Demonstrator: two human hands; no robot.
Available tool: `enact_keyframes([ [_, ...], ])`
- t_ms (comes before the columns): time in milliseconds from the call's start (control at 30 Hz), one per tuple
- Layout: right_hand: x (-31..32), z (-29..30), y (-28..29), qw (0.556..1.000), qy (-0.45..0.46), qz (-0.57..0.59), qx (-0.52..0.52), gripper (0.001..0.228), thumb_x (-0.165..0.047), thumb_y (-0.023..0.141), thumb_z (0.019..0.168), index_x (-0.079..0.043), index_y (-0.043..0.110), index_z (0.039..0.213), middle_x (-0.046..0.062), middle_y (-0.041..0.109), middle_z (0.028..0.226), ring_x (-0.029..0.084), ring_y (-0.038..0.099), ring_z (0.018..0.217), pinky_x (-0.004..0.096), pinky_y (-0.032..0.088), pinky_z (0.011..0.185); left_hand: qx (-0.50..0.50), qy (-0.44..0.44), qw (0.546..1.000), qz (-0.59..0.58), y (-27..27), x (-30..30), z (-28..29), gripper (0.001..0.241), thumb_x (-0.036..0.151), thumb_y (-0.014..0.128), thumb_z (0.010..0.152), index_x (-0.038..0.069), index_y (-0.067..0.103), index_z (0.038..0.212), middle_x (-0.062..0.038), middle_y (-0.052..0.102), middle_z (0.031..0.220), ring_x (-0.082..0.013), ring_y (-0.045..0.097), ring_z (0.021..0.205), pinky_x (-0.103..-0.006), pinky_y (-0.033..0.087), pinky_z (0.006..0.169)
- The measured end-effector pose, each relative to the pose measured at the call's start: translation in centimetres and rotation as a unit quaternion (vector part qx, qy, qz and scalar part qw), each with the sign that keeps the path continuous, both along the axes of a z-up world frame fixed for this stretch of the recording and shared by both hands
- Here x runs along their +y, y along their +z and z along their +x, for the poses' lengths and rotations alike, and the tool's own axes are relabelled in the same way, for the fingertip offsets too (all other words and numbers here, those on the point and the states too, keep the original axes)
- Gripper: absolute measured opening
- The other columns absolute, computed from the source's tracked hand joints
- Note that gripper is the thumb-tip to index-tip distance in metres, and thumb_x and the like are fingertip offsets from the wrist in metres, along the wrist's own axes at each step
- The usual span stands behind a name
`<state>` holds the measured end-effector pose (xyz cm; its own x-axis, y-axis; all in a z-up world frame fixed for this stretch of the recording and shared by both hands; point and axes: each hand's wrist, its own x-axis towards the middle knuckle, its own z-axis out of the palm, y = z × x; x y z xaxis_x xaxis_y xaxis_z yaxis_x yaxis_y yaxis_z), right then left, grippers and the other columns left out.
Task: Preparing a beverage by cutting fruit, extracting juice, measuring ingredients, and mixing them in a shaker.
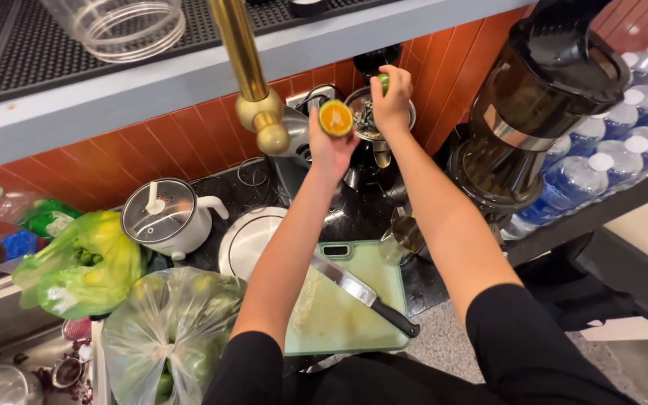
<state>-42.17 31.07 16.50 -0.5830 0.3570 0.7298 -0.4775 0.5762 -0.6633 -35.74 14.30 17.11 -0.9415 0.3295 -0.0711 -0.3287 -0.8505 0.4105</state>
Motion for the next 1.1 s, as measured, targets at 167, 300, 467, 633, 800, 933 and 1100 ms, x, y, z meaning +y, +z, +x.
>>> enact_keyframes([
  [167, -0.2, 0.0, -1.7, 0.973, -0.061, 0.198, -0.097, 0.032, -0.024, 0.077, 0.092, -0.011, 0.063, 0.117, 0.015, 0.051, 0.122, 0.037, 0.049, 0.114, 0.048, 0.044, 0.096, 0.015, 0.062, 0.993, -0.096, 3.3, 1.6, -4.2, 0.053, 0.064, 0.053, 0.095, 0.018, 0.064, 0.119, 0.0, 0.064, 0.09, -0.0156, 0.06, 0.068, -0.0297, 0.052, 0.059],
  [300, -0.1, 1.0, -1.4, 0.958, -0.07, 0.264, -0.091, 0.034, -0.023, 0.077, 0.092, -0.011, 0.062, 0.12, 0.014, 0.051, 0.123, 0.037, 0.05, 0.114, 0.048, 0.044, 0.098, 0.047, 0.063, 0.993, -0.092, 1.3, 4.0, -8.3, 0.056, 0.066, 0.052, 0.095, 0.015, 0.065, 0.114, -0.002, 0.062, 0.084, -0.0142, 0.058, 0.063, -0.0281, 0.05, 0.053],
  [467, -0.2, 1.3, -1.2, 0.943, -0.073, 0.305, -0.114, 0.031, -0.019, 0.073, 0.093, -0.011, 0.06, 0.12, 0.012, 0.052, 0.124, 0.035, 0.051, 0.118, 0.047, 0.046, 0.1, 0.178, 0.198, 0.95, -0.166, -3.1, 8.8, -14.7, 0.039, 0.039, 0.052, 0.101, 0.002, 0.062, 0.106, -0.011, 0.066, 0.09, -0.0239, 0.069, 0.072, -0.0358, 0.058, 0.063],
  [633, -1.2, 2.8, 1.6, 0.944, -0.053, 0.246, -0.211, 0.03, -0.025, 0.064, 0.096, -0.012, 0.06, 0.123, 0.011, 0.053, 0.127, 0.034, 0.051, 0.123, 0.047, 0.047, 0.1, 0.206, 0.163, 0.949, -0.176, -2.6, 11.1, -16.6, 0.025, 0.02, 0.054, 0.094, -0.003, 0.064, 0.098, -0.013, 0.067, 0.087, -0.0237, 0.068, 0.073, -0.0379, 0.055, 0.062],
  [800, -1.7, 4.2, 2.3, 0.941, -0.039, 0.199, -0.27, 0.045, -0.029, 0.06, 0.096, -0.01, 0.051, 0.135, 0.012, 0.049, 0.138, 0.035, 0.051, 0.127, 0.048, 0.048, 0.098, 0.212, 0.162, 0.927, -0.265, -3.4, 11.1, -14.7, 0.038, 0.031, 0.053, 0.102, -0.003, 0.065, 0.091, -0.012, 0.067, 0.079, -0.0209, 0.067, 0.067, -0.0346, 0.056, 0.064],
  [933, -0.6, 2.2, 0.2, 0.936, -0.043, 0.171, -0.304, 0.057, -0.027, 0.063, 0.093, -0.009, 0.042, 0.143, 0.017, 0.047, 0.144, 0.038, 0.052, 0.129, 0.048, 0.047, 0.101, 0.203, 0.156, 0.937, -0.238, -3.7, 11.9, -15.1, 0.038, 0.031, 0.054, 0.103, -0.006, 0.065, 0.098, -0.012, 0.068, 0.084, -0.0195, 0.066, 0.07, -0.0339, 0.055, 0.067],
  [1100, -1.2, 3.0, 1.7, 0.941, -0.031, 0.152, -0.302, 0.064, -0.027, 0.067, 0.09, -0.007, 0.038, 0.144, 0.021, 0.045, 0.145, 0.04, 0.05, 0.131, 0.047, 0.045, 0.104, 0.181, 0.183, 0.931, -0.26, -4.2, 12.3, -15.2, 0.034, 0.029, 0.054, 0.101, -0.004, 0.064, 0.102, -0.009, 0.067, 0.085, -0.0177, 0.066, 0.071, -0.0332, 0.055, 0.066],
])
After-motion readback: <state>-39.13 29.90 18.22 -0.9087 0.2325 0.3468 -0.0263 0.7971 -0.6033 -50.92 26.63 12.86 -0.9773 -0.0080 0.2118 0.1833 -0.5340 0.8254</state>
